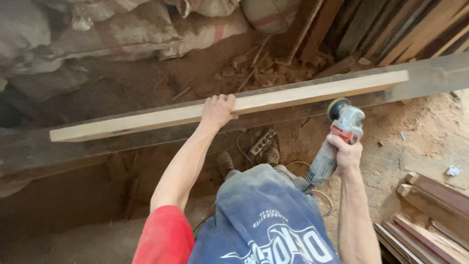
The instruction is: The person sands a long wooden plank using an angle grinder, then sets it aside. The person then picks up a circular saw and cuts a smaller wooden plank. The person is wearing sandals.
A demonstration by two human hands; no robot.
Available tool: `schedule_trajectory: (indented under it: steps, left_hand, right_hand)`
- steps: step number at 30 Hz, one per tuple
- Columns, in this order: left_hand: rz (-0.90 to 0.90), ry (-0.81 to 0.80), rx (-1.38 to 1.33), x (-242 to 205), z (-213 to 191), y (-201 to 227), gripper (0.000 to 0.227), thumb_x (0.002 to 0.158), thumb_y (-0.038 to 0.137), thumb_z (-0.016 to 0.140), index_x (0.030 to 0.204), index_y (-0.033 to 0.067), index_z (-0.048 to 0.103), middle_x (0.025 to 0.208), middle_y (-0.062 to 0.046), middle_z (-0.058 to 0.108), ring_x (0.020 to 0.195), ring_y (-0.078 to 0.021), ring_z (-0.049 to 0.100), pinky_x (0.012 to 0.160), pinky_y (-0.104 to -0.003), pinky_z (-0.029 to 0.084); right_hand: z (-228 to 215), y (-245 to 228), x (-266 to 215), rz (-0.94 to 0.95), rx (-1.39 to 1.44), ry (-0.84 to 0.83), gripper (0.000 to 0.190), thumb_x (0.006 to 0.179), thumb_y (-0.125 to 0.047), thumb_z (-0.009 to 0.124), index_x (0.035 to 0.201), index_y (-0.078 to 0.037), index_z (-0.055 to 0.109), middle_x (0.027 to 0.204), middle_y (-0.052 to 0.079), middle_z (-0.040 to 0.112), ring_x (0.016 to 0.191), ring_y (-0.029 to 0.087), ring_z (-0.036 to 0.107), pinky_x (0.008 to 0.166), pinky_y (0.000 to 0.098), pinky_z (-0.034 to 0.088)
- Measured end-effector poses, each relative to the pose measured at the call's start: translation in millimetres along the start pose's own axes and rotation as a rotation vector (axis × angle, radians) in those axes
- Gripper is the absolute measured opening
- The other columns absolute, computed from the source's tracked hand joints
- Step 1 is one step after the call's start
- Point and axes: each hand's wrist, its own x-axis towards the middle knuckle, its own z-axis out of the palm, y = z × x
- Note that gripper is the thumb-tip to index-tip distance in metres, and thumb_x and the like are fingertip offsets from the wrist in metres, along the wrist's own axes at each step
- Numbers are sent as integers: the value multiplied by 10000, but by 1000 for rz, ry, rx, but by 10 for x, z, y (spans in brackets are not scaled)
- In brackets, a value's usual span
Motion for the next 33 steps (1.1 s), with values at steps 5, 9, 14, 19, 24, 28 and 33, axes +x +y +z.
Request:
schedule_trajectory:
  steps: [5,9,14,19,24,28,33]
  left_hand:
    - [7,-59,-3,-294,17,-268,654,711,468,893,1163,114,579,1046,-127,699,1037,-347,663,864,-493,506]
    - [-32,41,-64,-521,-115,-382,669,673,432,906,1192,161,583,1075,-103,698,1050,-338,647,878,-494,485]
    - [-55,-18,-65,-509,-232,-354,808,655,433,901,1305,126,533,1117,-120,678,1068,-326,638,948,-496,450]
    - [-37,-53,-97,-386,-263,-244,819,659,399,894,1327,105,521,1155,-121,672,1102,-321,636,953,-479,457]
    - [-14,-79,-106,-112,-110,4,720,668,360,887,1251,109,547,1143,-107,679,1068,-313,657,920,-454,497]
    - [17,0,-135,258,134,405,605,708,348,867,1164,87,566,1057,-115,683,999,-318,681,867,-448,527]
    - [3,51,-40,416,295,594,383,811,249,803,1113,132,598,999,-71,689,961,-281,693,852,-422,544]
  right_hand:
    - [572,-454,-117,-23,-299,-200,396,753,-131,819,1120,-33,707,966,34,691,809,124,648,740,305,547]
    - [1166,-805,-316,22,-464,-343,530,674,-187,831,1152,-44,653,989,49,721,817,129,681,762,306,577]
    - [1903,-1057,-565,119,-816,-441,630,600,-272,840,1152,-40,644,1003,81,743,868,170,703,821,313,555]
    - [2044,-1052,-529,102,-888,-453,616,619,-315,836,1123,-25,632,998,116,754,895,183,705,845,330,552]
    - [1658,-1036,-234,173,-900,-405,553,630,-299,820,1086,-21,677,982,114,772,879,202,721,856,332,566]
    - [1288,-1089,80,206,-824,-299,556,606,-245,847,1089,-52,650,971,67,749,870,174,707,823,326,559]
    - [793,-1164,419,241,-804,-235,409,652,-179,835,1021,-89,684,877,28,719,786,140,660,747,308,538]
